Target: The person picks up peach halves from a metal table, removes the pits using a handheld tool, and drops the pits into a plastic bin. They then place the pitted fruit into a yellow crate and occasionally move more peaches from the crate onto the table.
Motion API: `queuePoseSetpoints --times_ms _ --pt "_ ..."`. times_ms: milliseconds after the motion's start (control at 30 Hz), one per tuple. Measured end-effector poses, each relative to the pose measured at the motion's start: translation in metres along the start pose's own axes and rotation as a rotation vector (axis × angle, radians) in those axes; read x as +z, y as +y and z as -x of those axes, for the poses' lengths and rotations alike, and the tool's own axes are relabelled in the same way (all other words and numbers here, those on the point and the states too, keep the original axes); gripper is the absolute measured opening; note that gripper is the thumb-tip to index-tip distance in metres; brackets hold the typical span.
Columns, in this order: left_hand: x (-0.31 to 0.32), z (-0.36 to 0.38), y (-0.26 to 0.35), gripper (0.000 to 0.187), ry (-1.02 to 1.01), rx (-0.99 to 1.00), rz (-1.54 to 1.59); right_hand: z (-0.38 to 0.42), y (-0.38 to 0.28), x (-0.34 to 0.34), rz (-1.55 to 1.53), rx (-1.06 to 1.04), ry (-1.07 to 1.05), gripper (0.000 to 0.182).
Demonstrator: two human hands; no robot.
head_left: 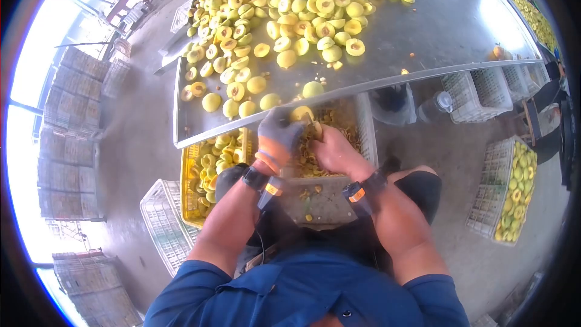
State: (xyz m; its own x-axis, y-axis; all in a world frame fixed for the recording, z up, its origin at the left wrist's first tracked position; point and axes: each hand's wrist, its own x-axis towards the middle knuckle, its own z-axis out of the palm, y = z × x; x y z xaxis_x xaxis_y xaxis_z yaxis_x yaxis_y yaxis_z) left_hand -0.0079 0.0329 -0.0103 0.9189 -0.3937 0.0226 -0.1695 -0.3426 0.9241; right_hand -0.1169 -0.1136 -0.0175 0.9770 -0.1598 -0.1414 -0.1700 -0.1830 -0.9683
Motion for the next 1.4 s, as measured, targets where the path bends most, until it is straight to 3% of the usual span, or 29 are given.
queuePoseSetpoints --times_ms 33,133,233,500,700,800,833,933,1033,1067,1100,1133,1200,1267,1400 --pt "-0.001 0.001 0.001 0.037 -0.014 -0.028 0.045 0.0 0.0 -0.001 -0.003 -0.016 -0.001 0.023" --pt "0.003 0.0 0.001 0.036 0.055 0.169 -0.202 0.003 0.001 0.004 0.336 -0.027 0.175 0.024" --pt "0.003 0.003 0.002 0.035 0.004 0.042 0.015 0.009 -0.002 0.004 0.391 0.0 0.173 0.025" --pt "-0.001 0.002 0.014 0.035 -0.004 -0.114 0.103 0.002 -0.003 0.001 0.41 -0.001 0.193 0.025" --pt "0.001 -0.001 -0.008 0.034 -0.011 -0.035 0.099 0.002 0.001 0.005 0.245 -0.024 0.135 0.024" --pt "0.0 0.0 -0.004 0.03 -0.013 -0.049 0.069 -0.006 0.019 0.007 -0.103 -0.186 -0.053 0.024" --pt "-0.001 0.0 -0.002 0.029 -0.012 -0.049 0.057 -0.004 0.012 0.004 -0.159 -0.113 -0.088 0.025" --pt "-0.005 -0.01 -0.022 0.029 -0.061 0.335 -0.149 0.003 -0.009 -0.004 -0.151 -0.013 -0.089 0.026" --pt "-0.006 -0.024 -0.037 0.039 -0.014 0.602 -0.375 0.0 0.007 0.011 0.088 -0.225 0.074 0.021" --pt "-0.004 -0.02 -0.029 0.041 -0.03 0.483 -0.347 -0.004 0.014 0.019 0.106 -0.349 0.1 0.018" --pt "0.001 -0.017 -0.021 0.043 -0.042 0.366 -0.318 -0.005 0.021 0.019 0.011 -0.292 0.014 0.016" --pt "0.0 -0.016 -0.019 0.043 -0.044 0.383 -0.397 -0.004 0.019 0.018 -0.081 -0.227 -0.065 0.015" --pt "-0.002 -0.013 -0.024 0.044 -0.008 0.494 -0.496 0.009 -0.018 -0.006 -0.482 0.286 -0.438 0.015" --pt "-0.001 -0.008 -0.019 0.045 0.062 0.683 -0.529 0.018 -0.018 0.001 -0.607 0.262 -0.497 0.012" --pt "-0.012 -0.02 -0.01 0.048 -0.125 0.633 -0.45 0.021 -0.015 0.0 -0.75 0.295 -0.542 0.012"
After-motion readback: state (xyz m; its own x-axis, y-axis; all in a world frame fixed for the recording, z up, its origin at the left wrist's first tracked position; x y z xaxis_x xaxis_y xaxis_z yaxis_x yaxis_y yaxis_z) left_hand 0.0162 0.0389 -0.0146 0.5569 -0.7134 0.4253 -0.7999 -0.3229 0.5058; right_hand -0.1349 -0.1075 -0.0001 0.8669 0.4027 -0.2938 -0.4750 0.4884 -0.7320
